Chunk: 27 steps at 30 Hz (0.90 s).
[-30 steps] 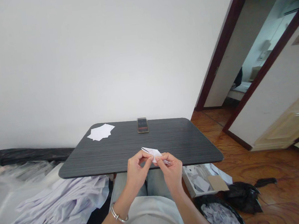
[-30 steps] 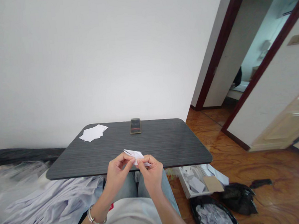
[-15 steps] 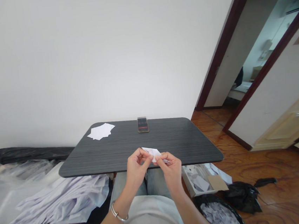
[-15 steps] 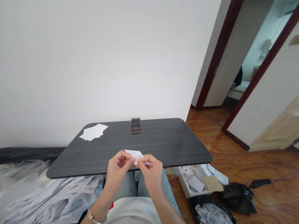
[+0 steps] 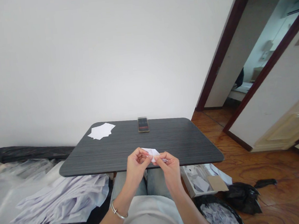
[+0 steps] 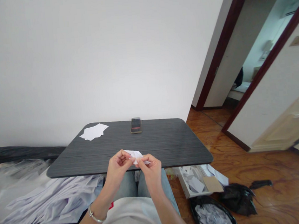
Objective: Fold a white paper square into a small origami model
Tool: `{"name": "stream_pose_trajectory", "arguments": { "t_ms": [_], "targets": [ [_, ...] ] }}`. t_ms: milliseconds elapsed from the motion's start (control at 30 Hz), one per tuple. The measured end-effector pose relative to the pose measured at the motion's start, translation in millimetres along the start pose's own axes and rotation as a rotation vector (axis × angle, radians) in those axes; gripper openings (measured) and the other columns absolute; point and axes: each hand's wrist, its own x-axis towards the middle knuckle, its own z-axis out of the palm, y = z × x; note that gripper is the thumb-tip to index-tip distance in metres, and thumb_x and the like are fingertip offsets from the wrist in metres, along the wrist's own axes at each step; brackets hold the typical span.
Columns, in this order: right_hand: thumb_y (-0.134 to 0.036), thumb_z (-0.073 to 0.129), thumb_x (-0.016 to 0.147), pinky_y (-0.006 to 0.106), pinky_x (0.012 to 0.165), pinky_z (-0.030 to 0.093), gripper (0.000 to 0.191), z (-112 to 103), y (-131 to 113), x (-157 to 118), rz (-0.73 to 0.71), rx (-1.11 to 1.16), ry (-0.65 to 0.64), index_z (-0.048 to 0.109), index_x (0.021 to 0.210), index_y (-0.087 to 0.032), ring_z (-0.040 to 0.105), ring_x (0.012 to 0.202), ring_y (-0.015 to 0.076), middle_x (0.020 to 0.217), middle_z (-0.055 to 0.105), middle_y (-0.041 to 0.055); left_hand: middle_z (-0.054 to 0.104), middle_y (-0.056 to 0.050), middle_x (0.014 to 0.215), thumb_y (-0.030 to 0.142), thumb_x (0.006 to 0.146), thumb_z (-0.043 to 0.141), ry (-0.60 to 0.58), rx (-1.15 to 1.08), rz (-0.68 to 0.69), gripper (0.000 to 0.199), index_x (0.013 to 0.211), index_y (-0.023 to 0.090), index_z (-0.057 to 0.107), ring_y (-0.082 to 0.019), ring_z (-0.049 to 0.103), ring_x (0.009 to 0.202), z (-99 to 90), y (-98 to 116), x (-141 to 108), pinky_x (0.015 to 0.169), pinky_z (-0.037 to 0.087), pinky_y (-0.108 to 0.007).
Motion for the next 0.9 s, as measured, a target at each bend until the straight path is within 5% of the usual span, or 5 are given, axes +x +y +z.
{"name": "stream_pose_trajectory", "arguments": {
  "t_ms": [433,533,667,900],
  "targets": [
    [-0.024,0.071,0.06,0.021,0.054,0.048,0.013,-8,-1,9,0.125,0.024,-0.031,0.062,0.057,-0.015,0.058,0.051,0.0097,0.054,0.063,-0.0013,0.053,0.006,0.056,0.019,0.058,0.069,0.065,-0.065,0.029,0.029,0.064,0.016,0.041,-0.006,0.051,0.052,-4.7,-8,4,0.054,0.043,-0.018],
    [-0.024,0.07,0.06,0.023,0.054,0.048,0.012,-9,-2,9,0.096,-0.021,-0.046,0.063,0.058,-0.014,0.058,0.051,0.0111,0.054,0.063,-0.0005,0.056,0.006,0.059,0.018,0.057,0.07,0.053,-0.112,0.018,0.039,0.083,0.018,0.041,-0.008,0.054,0.053,-4.7,-6,5,0.055,0.045,-0.019],
    [-0.025,0.069,0.061,0.025,0.054,0.048,0.012,-10,-2,9,0.068,-0.067,-0.081,0.063,0.057,-0.015,0.058,0.051,0.0123,0.054,0.063,0.0002,0.061,0.003,0.069,0.017,0.055,0.071,-0.034,-0.132,-0.012,0.077,0.119,0.022,0.028,-0.012,0.06,0.062,-4.1,1,5,0.06,0.047,-0.023],
    [-0.02,0.068,0.061,0.024,0.053,0.048,0.01,-7,-4,8,0.008,-0.112,-0.153,0.061,0.056,-0.015,0.058,0.051,0.0122,0.056,0.062,-0.0008,0.061,0.0,0.069,0.023,0.062,0.067,-0.078,-0.056,-0.057,0.038,0.096,0.013,0.053,-0.011,0.057,0.06,-8.1,0,6,0.059,0.045,-0.021]
  ]
}}
